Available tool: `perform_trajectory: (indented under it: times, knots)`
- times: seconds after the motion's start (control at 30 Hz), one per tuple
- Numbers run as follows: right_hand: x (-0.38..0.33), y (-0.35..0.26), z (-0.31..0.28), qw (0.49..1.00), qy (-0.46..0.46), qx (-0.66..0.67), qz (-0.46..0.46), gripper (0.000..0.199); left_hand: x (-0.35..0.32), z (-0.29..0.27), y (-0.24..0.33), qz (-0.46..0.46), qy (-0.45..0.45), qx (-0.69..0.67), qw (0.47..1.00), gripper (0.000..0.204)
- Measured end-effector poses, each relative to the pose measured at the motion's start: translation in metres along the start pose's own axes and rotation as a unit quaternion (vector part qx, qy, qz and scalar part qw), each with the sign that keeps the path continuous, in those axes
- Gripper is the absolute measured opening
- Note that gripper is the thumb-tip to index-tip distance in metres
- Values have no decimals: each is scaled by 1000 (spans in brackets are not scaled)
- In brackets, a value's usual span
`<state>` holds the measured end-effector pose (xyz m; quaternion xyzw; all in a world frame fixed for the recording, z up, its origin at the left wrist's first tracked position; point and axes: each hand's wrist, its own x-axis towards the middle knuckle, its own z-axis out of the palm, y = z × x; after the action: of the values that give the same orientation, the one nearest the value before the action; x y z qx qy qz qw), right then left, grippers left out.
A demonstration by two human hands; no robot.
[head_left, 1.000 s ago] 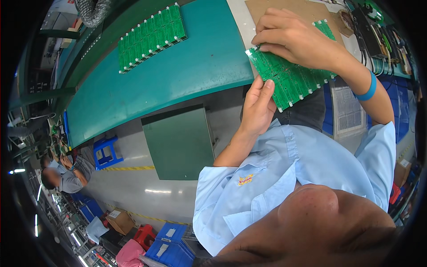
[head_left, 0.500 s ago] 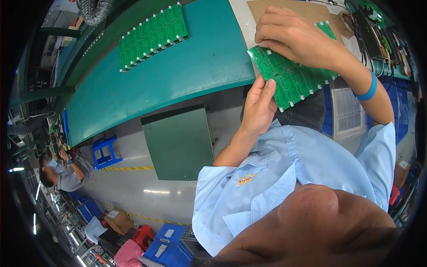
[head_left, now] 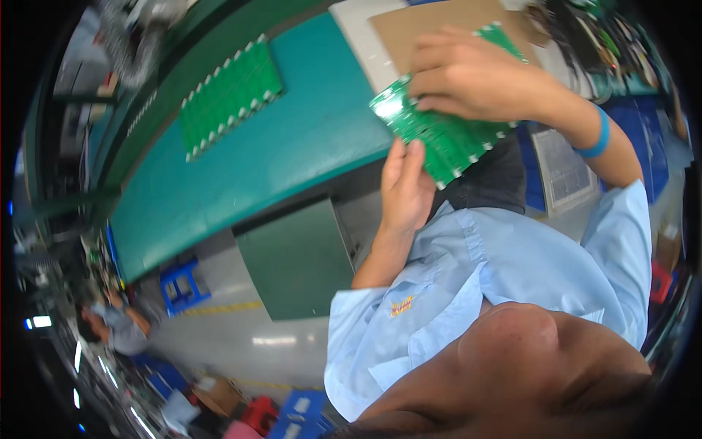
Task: Soldering components on multiple printed circuit boards at an assembly station.
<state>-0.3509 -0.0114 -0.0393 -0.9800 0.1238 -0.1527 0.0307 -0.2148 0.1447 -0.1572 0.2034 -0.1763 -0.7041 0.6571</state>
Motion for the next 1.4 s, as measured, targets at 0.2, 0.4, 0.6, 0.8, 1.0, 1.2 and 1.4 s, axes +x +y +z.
perform_trajectory:
  times: [0.2,0.4,0.6,0.8,1.0,1.2,1.4]
  knots:
    - [-2,9,17,999,-39,5,0,13,-1,6,3,-18,-22,29,999,39]
    - [3,11,24,1000,5,6,-11,13,-2,0,5,11,-24,50,998,37]
    - [-1,15,20,999,23,25,-16,12,0,14,9,21,8,56,998,40]
    - [-15,33,2,995,96,32,4,11,14,23,16,19,18,87,996,37]
    - [-28,52,-10,982,154,110,-6,12,29,25,21,16,34,104,994,34]
    - [-45,51,-34,976,144,163,33,10,39,25,18,12,38,116,992,34]
    - [-61,48,-33,960,150,233,36,11,43,24,17,14,49,125,991,34]
